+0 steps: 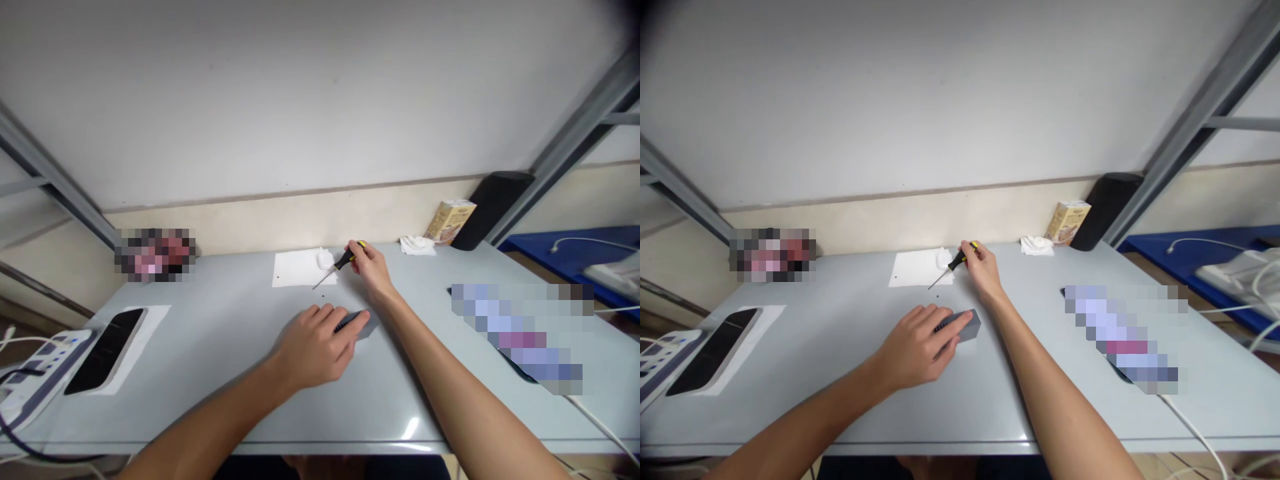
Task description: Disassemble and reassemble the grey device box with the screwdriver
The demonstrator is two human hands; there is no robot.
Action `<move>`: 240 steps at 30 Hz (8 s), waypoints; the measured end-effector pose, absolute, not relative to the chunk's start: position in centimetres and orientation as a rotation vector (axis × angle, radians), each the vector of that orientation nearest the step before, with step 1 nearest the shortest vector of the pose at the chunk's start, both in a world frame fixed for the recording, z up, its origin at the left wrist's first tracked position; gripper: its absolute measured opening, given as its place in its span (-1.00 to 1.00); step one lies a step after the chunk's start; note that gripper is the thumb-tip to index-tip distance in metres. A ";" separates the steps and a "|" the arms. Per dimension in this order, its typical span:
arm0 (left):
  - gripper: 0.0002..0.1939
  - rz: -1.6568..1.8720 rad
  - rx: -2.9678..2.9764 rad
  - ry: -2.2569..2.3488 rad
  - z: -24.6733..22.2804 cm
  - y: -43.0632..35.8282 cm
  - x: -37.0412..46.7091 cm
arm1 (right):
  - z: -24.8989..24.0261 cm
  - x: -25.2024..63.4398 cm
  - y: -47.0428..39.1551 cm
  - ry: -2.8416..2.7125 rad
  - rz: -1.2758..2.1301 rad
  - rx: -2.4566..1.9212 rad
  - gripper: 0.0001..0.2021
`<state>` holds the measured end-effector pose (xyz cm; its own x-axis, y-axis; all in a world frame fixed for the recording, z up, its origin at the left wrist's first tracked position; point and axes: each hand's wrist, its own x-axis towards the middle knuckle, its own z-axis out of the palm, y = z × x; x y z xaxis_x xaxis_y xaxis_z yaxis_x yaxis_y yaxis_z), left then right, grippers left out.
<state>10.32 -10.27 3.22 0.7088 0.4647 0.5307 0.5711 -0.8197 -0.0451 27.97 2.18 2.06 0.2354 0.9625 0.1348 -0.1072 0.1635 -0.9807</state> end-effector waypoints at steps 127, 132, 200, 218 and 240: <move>-0.79 -0.922 -2.587 -1.268 3.6 -6.2 7.7 | 5.2 31.8 1.1 -1.178 0.894 -0.901 -0.78; -0.77 -0.977 -2.551 -1.205 3.5 -6.1 7.7 | 5.6 30.1 0.2 -1.425 1.059 -0.963 -0.78; -0.66 -1.330 -2.436 -1.389 6.4 -4.0 3.1 | 5.4 27.7 0.3 -0.988 1.194 -0.770 -0.59; -0.81 -1.941 -2.988 -2.002 4.9 -2.8 2.5 | 5.4 26.6 -0.5 -1.140 1.160 -0.805 -0.57; -0.79 -2.103 -2.647 -2.237 4.0 -1.2 0.8 | 3.8 26.3 0.4 -0.974 1.089 -1.031 -0.47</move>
<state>0.78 -1.17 3.96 0.0752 0.9911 0.1095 0.1708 -0.1210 0.9779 26.34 0.39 3.78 0.1885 0.9764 0.1051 -0.2133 0.1451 -0.9662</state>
